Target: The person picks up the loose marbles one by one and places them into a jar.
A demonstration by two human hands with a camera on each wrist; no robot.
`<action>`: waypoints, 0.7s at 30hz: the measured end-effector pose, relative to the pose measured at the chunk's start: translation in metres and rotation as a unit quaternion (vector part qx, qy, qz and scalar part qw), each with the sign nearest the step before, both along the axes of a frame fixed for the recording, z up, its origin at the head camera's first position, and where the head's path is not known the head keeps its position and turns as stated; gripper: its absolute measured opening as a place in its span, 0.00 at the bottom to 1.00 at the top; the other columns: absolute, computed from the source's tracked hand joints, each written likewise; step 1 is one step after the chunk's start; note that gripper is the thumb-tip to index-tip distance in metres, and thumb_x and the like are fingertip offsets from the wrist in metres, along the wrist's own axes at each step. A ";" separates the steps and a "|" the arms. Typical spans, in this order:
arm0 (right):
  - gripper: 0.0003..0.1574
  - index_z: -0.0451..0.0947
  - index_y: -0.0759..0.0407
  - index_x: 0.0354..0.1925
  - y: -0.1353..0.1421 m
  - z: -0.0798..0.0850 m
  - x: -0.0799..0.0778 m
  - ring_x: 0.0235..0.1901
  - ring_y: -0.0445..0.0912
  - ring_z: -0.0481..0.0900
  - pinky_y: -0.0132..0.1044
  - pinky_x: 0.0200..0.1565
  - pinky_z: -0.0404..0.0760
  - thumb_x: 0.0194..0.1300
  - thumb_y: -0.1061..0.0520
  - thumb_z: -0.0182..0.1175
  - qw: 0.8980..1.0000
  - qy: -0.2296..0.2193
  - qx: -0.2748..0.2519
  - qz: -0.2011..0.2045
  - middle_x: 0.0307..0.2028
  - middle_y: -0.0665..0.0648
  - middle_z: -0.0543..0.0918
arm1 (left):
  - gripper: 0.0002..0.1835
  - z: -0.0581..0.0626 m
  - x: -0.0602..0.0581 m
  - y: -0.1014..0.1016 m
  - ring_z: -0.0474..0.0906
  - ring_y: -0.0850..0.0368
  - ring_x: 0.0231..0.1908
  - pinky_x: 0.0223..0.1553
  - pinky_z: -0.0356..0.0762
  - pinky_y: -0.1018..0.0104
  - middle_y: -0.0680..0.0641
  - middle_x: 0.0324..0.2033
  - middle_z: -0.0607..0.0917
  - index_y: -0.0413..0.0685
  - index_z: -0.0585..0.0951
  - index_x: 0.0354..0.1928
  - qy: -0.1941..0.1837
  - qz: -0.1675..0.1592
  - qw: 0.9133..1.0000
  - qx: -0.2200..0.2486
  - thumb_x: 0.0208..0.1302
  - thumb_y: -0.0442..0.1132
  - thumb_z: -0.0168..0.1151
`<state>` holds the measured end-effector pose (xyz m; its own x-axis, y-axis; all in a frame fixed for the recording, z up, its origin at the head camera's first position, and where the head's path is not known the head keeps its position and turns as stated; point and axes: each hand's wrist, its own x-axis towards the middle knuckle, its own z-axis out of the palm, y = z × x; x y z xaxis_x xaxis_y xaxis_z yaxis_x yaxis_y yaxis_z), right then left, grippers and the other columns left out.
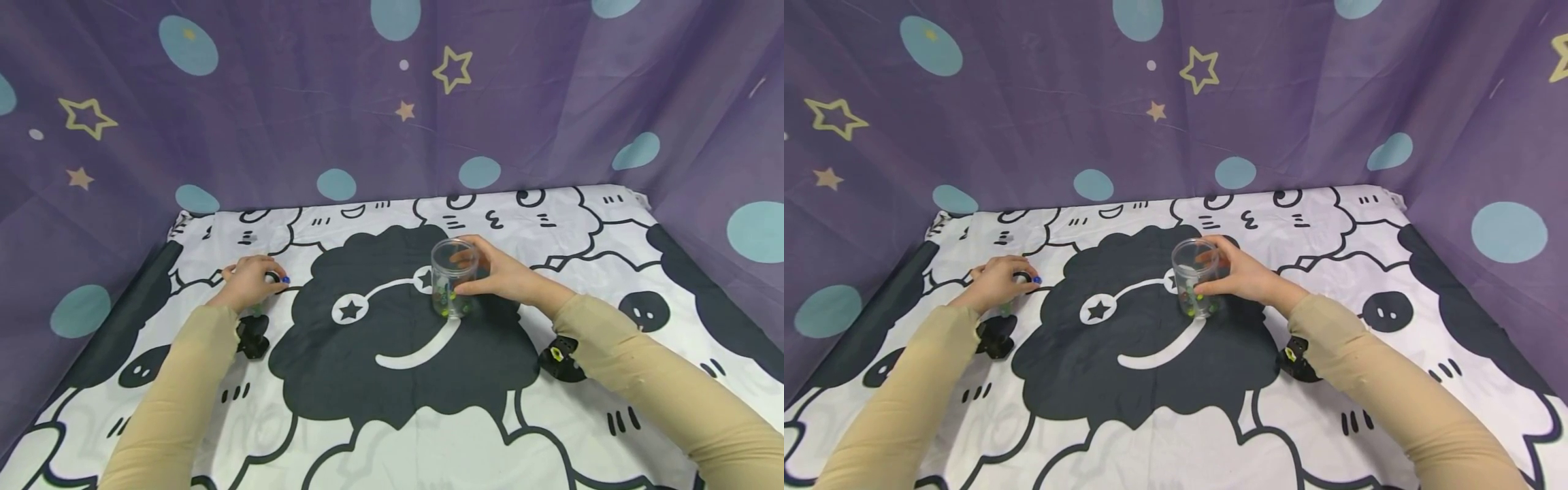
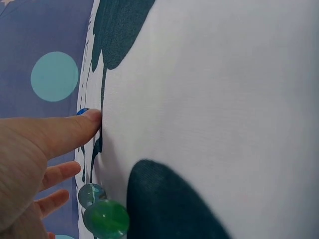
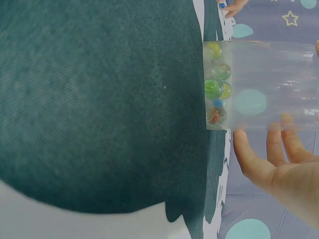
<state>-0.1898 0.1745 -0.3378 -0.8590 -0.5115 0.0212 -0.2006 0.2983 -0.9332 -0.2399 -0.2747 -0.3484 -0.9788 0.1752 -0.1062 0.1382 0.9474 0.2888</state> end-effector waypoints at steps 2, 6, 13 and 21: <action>0.47 0.54 0.56 0.67 0.000 0.000 0.000 0.62 0.62 0.66 0.51 0.54 0.73 0.56 0.63 0.67 1.000 0.000 0.000 0.001 0.61 0.67 0.68 | 0.11 0.000 0.001 0.000 0.55 0.27 0.63 0.56 0.38 0.26 0.33 0.62 0.68 0.44 0.84 0.41 0.005 -0.003 1.000 0.003 0.60 0.42 0.64; 0.47 0.54 0.57 0.67 0.000 0.001 0.002 0.62 0.62 0.66 0.51 0.54 0.73 0.56 0.63 0.67 1.000 -0.002 0.000 0.000 0.61 0.68 0.68 | 0.10 -0.001 0.002 -0.001 0.56 0.28 0.62 0.56 0.38 0.26 0.32 0.62 0.69 0.44 0.84 0.40 0.013 -0.006 1.000 0.008 0.59 0.42 0.65; 0.46 0.53 0.59 0.68 0.000 0.001 0.000 0.62 0.62 0.66 0.49 0.54 0.74 0.58 0.64 0.66 1.000 0.000 -0.002 0.002 0.61 0.69 0.68 | 0.10 0.000 0.003 -0.002 0.56 0.28 0.62 0.56 0.38 0.26 0.32 0.62 0.69 0.44 0.84 0.40 0.021 -0.006 1.000 0.004 0.60 0.41 0.65; 0.47 0.56 0.54 0.67 0.001 0.001 0.001 0.60 0.60 0.68 0.46 0.52 0.75 0.55 0.55 0.70 1.000 0.016 -0.004 0.007 0.60 0.67 0.70 | 0.11 0.005 0.006 0.002 0.53 0.29 0.64 0.57 0.35 0.26 0.33 0.63 0.68 0.45 0.84 0.41 0.016 -0.006 1.000 0.009 0.61 0.43 0.65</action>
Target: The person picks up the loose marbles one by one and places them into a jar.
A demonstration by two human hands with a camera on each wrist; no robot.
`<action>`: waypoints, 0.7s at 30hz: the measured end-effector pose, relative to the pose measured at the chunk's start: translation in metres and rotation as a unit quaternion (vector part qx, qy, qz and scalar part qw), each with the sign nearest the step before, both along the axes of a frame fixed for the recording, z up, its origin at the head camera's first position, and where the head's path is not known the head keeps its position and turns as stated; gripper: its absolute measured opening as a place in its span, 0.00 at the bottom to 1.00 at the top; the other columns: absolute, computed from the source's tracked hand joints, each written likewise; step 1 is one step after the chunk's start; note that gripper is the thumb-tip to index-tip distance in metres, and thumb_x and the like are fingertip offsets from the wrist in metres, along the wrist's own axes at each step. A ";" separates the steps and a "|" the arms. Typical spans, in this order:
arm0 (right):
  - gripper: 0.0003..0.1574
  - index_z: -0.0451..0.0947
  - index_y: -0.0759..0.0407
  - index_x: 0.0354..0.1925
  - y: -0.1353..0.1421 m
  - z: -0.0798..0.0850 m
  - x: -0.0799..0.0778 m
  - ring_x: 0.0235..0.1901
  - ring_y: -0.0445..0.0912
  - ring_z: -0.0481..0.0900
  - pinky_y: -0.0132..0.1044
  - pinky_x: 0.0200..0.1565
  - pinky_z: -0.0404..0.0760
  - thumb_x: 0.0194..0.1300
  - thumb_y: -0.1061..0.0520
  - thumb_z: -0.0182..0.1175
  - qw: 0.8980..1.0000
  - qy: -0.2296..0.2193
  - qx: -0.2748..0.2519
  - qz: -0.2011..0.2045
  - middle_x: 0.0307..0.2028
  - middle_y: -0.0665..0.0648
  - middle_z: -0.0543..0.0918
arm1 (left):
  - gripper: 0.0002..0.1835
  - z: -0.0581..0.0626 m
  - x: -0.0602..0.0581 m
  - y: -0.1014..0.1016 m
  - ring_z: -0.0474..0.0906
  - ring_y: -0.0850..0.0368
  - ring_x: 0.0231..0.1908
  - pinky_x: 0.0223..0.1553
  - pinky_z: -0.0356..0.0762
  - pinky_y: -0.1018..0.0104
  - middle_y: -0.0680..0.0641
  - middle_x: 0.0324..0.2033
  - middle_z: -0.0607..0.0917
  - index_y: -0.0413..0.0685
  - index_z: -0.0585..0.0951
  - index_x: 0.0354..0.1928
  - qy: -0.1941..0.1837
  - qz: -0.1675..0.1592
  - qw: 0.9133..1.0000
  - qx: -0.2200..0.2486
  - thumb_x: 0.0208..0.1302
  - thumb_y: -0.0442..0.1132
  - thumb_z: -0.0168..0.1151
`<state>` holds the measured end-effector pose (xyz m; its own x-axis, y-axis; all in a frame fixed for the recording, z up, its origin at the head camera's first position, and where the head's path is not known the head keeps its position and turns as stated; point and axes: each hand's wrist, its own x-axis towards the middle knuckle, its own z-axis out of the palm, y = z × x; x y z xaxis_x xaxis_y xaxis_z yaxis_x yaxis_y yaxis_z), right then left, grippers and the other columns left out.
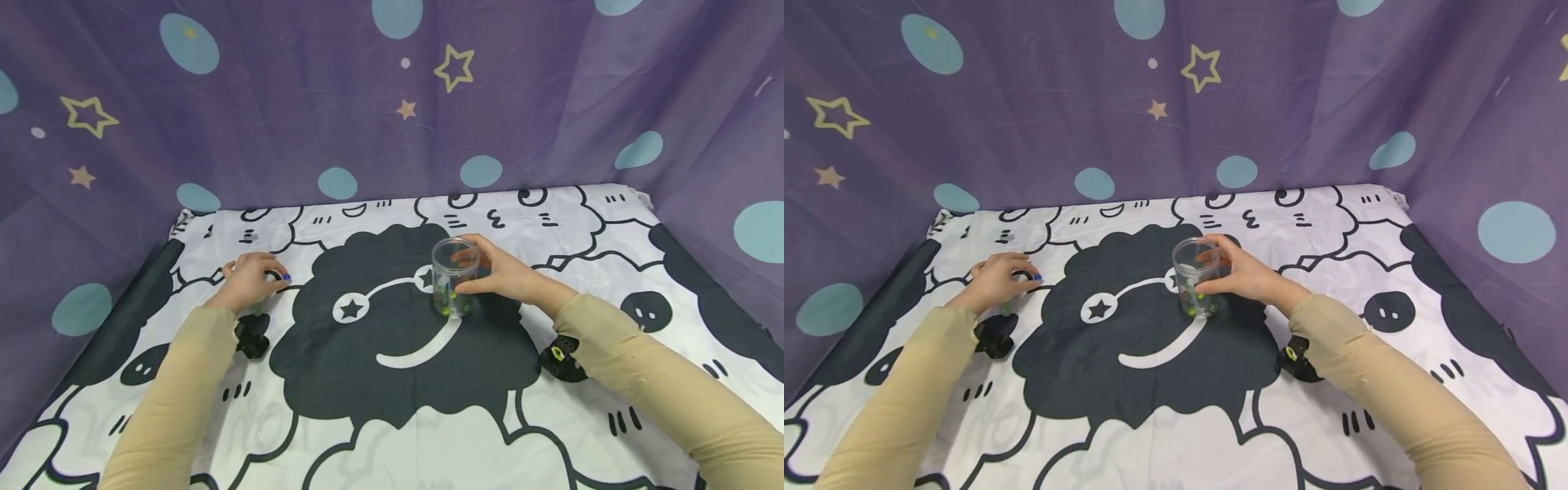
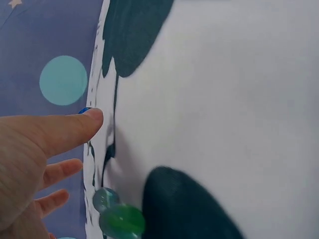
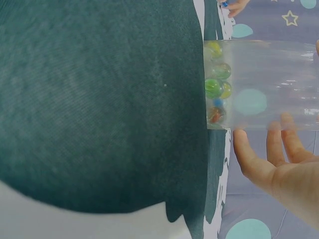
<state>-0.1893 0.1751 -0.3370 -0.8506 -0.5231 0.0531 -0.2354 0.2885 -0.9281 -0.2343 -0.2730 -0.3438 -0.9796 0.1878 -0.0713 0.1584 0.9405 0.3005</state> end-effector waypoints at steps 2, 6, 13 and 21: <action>0.48 0.56 0.52 0.67 0.000 -0.001 0.000 0.59 0.60 0.69 0.45 0.50 0.76 0.54 0.52 0.71 1.000 0.006 0.001 0.001 0.59 0.67 0.70 | 0.11 0.002 0.001 0.002 0.52 0.29 0.64 0.57 0.35 0.26 0.33 0.63 0.68 0.45 0.84 0.40 0.006 -0.001 1.000 0.000 0.60 0.44 0.65; 0.48 0.56 0.54 0.67 -0.001 0.000 0.000 0.60 0.61 0.68 0.46 0.51 0.76 0.55 0.55 0.70 1.000 0.000 0.000 -0.001 0.60 0.68 0.69 | 0.11 0.007 0.002 0.006 0.51 0.29 0.65 0.57 0.33 0.27 0.34 0.63 0.68 0.47 0.84 0.40 0.013 -0.003 1.000 0.003 0.59 0.45 0.66; 0.47 0.52 0.57 0.69 -0.002 0.001 0.001 0.63 0.62 0.65 0.51 0.55 0.73 0.58 0.63 0.66 1.000 -0.025 0.010 -0.005 0.62 0.68 0.67 | 0.10 0.013 0.002 0.013 0.49 0.30 0.66 0.57 0.33 0.28 0.35 0.63 0.69 0.47 0.84 0.41 0.028 -0.015 1.000 0.002 0.60 0.43 0.65; 0.48 0.52 0.56 0.69 -0.001 0.003 0.001 0.62 0.62 0.66 0.54 0.55 0.72 0.56 0.63 0.67 1.000 -0.024 0.008 -0.006 0.62 0.68 0.68 | 0.10 0.018 0.007 0.028 0.50 0.31 0.66 0.57 0.33 0.28 0.35 0.63 0.69 0.46 0.85 0.40 0.045 -0.032 0.998 0.003 0.59 0.42 0.66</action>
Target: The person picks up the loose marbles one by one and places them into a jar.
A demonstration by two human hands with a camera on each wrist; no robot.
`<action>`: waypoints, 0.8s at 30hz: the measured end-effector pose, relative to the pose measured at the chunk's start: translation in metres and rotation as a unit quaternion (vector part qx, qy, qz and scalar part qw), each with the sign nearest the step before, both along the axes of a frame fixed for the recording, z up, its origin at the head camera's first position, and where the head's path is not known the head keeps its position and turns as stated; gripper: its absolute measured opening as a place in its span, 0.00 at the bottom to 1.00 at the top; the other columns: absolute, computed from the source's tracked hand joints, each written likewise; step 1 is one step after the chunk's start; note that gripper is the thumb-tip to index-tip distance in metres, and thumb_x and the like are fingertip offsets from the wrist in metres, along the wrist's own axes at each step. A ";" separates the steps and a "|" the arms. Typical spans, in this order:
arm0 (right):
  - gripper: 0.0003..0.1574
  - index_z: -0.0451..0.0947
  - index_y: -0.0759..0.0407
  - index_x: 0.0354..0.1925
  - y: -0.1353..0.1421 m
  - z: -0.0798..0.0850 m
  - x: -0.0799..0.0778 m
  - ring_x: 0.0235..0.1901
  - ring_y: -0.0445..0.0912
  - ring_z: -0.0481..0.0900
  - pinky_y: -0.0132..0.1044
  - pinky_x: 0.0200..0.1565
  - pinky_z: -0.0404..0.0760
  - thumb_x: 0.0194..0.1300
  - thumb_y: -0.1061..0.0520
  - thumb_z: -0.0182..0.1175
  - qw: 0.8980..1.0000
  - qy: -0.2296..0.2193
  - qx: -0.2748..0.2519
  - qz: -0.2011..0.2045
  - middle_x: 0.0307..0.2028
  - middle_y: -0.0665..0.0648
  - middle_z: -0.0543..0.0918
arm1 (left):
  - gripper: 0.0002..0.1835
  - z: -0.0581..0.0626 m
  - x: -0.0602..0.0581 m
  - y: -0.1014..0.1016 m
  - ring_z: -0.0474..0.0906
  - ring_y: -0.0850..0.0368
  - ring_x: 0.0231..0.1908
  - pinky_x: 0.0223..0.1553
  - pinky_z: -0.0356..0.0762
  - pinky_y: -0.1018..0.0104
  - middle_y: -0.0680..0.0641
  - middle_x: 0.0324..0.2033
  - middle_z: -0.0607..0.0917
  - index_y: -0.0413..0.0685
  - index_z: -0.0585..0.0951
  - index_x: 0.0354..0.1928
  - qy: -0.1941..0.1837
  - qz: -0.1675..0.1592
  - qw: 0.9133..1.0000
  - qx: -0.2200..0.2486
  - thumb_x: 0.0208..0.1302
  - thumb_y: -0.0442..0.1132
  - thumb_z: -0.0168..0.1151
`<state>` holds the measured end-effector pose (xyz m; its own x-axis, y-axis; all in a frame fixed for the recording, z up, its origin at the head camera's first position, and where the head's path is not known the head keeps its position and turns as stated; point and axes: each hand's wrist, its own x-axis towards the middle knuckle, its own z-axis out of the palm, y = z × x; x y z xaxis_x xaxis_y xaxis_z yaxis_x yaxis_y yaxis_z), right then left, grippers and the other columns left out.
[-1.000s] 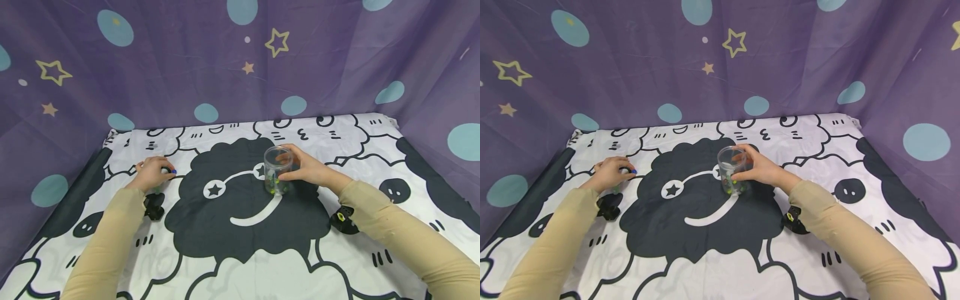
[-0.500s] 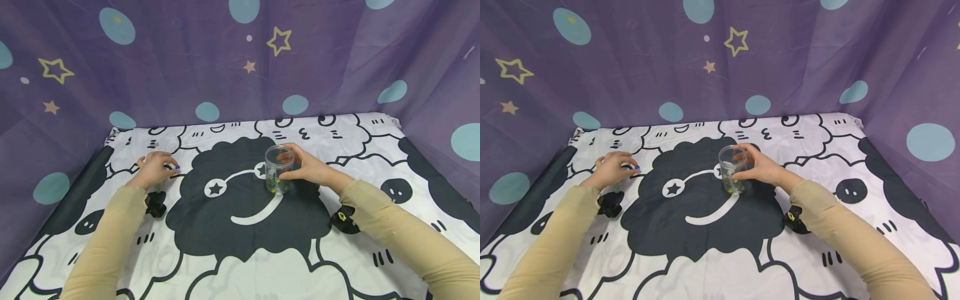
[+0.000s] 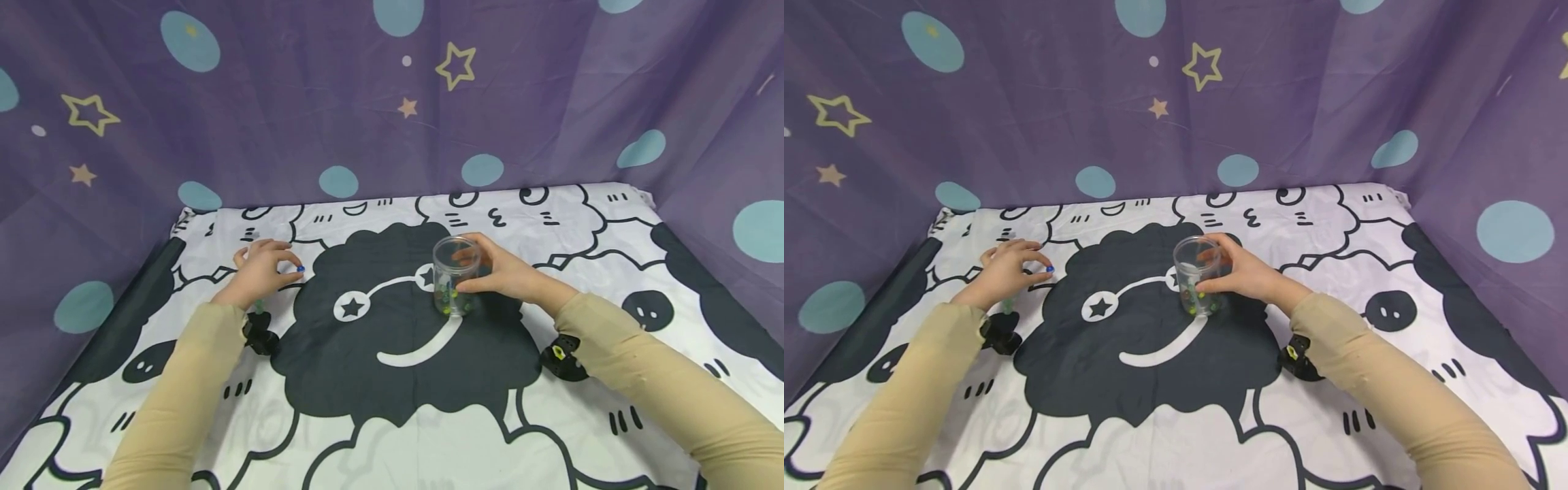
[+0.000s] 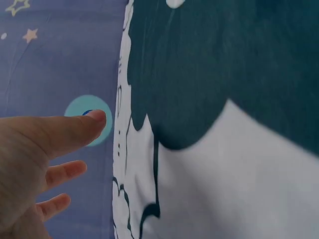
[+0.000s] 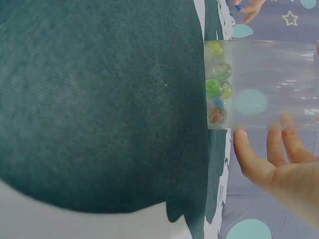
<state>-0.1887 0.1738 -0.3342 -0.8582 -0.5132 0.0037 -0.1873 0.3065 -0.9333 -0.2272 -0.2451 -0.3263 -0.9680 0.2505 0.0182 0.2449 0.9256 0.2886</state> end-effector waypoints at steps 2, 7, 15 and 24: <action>0.49 0.52 0.56 0.69 0.000 -0.001 0.000 0.62 0.61 0.66 0.54 0.55 0.72 0.56 0.63 0.67 1.000 0.000 0.000 0.001 0.62 0.68 0.68 | 0.09 0.001 0.002 0.004 0.50 0.31 0.66 0.57 0.33 0.28 0.35 0.62 0.69 0.46 0.85 0.39 0.010 -0.008 1.000 -0.001 0.59 0.42 0.66; 0.49 0.52 0.56 0.69 0.000 -0.002 -0.001 0.63 0.61 0.66 0.54 0.55 0.72 0.57 0.63 0.67 1.000 -0.001 -0.002 0.003 0.62 0.67 0.67 | 0.09 0.006 0.006 0.013 0.50 0.31 0.66 0.57 0.36 0.29 0.35 0.62 0.70 0.46 0.85 0.38 0.034 -0.034 0.999 0.000 0.58 0.42 0.67; 0.48 0.52 0.56 0.69 0.002 -0.001 -0.001 0.63 0.61 0.66 0.53 0.55 0.73 0.57 0.63 0.67 1.000 -0.001 0.003 -0.004 0.62 0.67 0.68 | 0.09 0.013 0.013 0.028 0.50 0.32 0.67 0.59 0.34 0.30 0.36 0.62 0.71 0.47 0.85 0.38 0.054 -0.059 0.997 0.006 0.57 0.42 0.68; 0.48 0.52 0.57 0.69 0.001 -0.002 -0.001 0.63 0.61 0.65 0.53 0.56 0.72 0.57 0.63 0.66 1.000 -0.003 0.001 -0.004 0.62 0.67 0.67 | 0.09 0.019 0.020 0.042 0.51 0.34 0.67 0.59 0.34 0.30 0.37 0.61 0.71 0.47 0.85 0.37 0.075 -0.084 0.994 0.006 0.55 0.41 0.70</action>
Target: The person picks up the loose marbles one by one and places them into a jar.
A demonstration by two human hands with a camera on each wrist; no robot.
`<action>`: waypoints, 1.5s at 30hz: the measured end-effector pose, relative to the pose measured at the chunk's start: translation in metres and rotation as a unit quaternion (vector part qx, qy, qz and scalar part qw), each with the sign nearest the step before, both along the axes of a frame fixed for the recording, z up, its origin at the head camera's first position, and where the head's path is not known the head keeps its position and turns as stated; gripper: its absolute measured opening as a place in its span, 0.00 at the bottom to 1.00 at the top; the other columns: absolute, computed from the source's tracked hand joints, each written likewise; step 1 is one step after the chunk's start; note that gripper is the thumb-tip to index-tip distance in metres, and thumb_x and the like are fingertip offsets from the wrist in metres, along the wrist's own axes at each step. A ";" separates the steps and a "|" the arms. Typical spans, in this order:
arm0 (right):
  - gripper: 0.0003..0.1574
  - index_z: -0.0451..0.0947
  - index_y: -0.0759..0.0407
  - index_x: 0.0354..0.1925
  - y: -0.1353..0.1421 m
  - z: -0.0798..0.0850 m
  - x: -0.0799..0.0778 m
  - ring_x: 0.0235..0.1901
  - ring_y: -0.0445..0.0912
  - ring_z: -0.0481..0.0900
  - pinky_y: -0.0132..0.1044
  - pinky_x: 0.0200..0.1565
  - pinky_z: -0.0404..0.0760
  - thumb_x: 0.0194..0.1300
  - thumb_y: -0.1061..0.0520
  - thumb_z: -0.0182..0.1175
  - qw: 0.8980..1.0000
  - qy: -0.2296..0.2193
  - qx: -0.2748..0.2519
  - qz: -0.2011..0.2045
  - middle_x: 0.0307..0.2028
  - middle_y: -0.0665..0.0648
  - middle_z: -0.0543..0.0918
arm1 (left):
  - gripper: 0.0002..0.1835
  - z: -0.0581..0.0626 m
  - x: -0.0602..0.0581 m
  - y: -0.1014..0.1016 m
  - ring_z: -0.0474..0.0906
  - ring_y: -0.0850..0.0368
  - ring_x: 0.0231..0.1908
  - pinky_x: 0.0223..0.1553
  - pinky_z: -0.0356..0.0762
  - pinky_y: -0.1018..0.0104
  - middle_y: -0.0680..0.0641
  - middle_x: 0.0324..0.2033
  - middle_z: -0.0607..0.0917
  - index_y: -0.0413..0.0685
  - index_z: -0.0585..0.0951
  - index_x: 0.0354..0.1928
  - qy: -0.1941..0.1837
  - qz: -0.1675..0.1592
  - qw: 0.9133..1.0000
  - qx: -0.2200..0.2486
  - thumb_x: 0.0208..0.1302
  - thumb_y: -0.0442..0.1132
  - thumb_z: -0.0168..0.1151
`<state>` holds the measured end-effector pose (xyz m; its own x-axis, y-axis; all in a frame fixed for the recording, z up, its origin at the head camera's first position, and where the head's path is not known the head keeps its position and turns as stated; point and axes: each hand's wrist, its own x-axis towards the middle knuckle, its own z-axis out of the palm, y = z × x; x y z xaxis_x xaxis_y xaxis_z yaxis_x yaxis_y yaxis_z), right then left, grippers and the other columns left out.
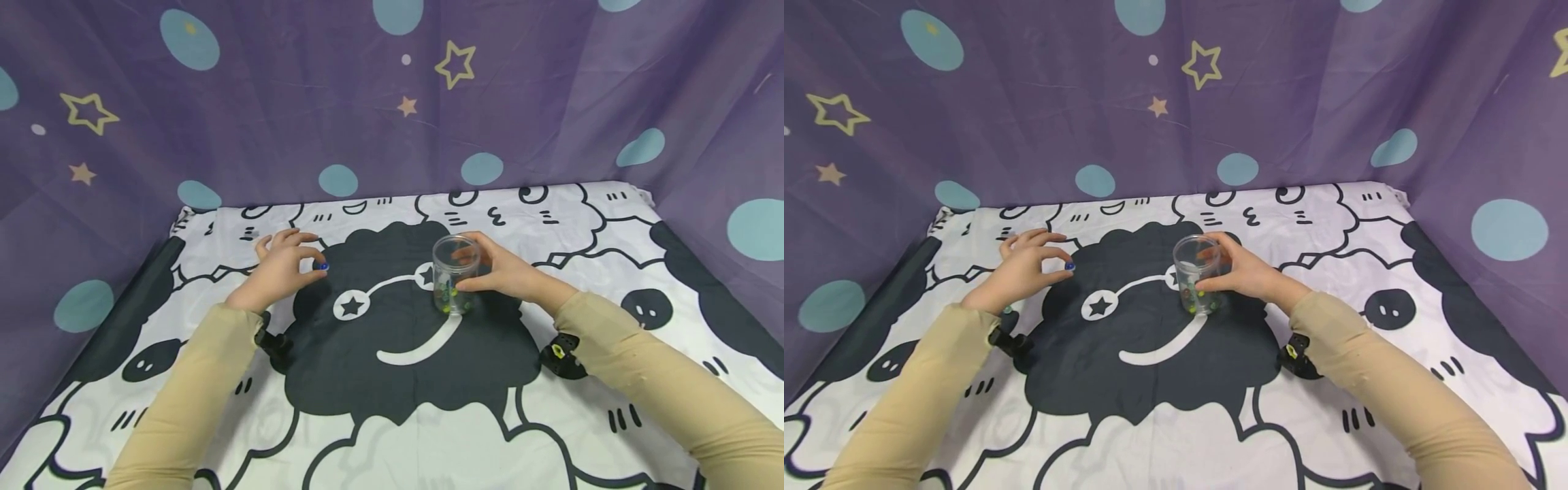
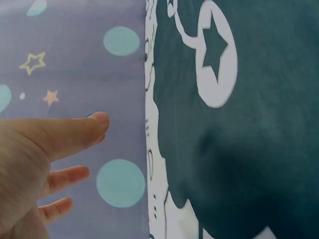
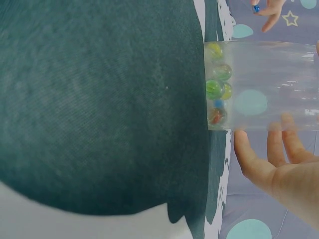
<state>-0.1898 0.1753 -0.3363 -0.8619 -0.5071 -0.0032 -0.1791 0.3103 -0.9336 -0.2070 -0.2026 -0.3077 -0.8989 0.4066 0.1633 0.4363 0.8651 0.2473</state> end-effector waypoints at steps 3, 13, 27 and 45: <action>0.48 0.52 0.57 0.69 -0.001 0.000 0.000 0.63 0.61 0.65 0.53 0.56 0.72 0.57 0.63 0.66 1.000 -0.001 0.000 0.001 0.62 0.67 0.67 | 0.08 0.003 0.002 0.004 0.51 0.34 0.67 0.59 0.34 0.29 0.38 0.62 0.71 0.47 0.85 0.37 0.007 -0.008 1.000 -0.003 0.55 0.41 0.70; 0.48 0.51 0.57 0.69 -0.001 -0.001 0.000 0.63 0.61 0.65 0.51 0.55 0.73 0.58 0.63 0.66 1.000 0.004 0.001 0.000 0.62 0.68 0.68 | 0.09 0.009 0.012 0.025 0.52 0.37 0.68 0.60 0.35 0.31 0.39 0.61 0.73 0.49 0.86 0.36 0.029 -0.029 0.999 0.003 0.53 0.42 0.72; 0.47 0.53 0.57 0.68 -0.001 0.000 -0.001 0.63 0.61 0.66 0.53 0.55 0.72 0.56 0.63 0.67 1.000 0.011 0.006 -0.001 0.61 0.68 0.69 | 0.08 0.012 0.020 0.053 0.53 0.39 0.68 0.61 0.35 0.35 0.42 0.61 0.73 0.51 0.86 0.35 0.049 -0.077 0.995 0.039 0.52 0.42 0.72; 0.48 0.54 0.55 0.68 -0.002 0.002 0.000 0.63 0.61 0.66 0.52 0.55 0.72 0.56 0.64 0.67 1.000 0.002 0.001 -0.001 0.61 0.66 0.68 | 0.07 0.010 0.019 0.081 0.52 0.43 0.69 0.63 0.36 0.37 0.44 0.63 0.71 0.53 0.85 0.36 0.052 -0.105 0.991 0.066 0.56 0.43 0.70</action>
<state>-0.1899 0.1736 -0.3344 -0.8632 -0.5048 -0.0011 -0.1821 0.3133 -0.9320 -0.1885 -0.1213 -0.2979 -0.7720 0.5517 0.3155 0.6326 0.7154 0.2968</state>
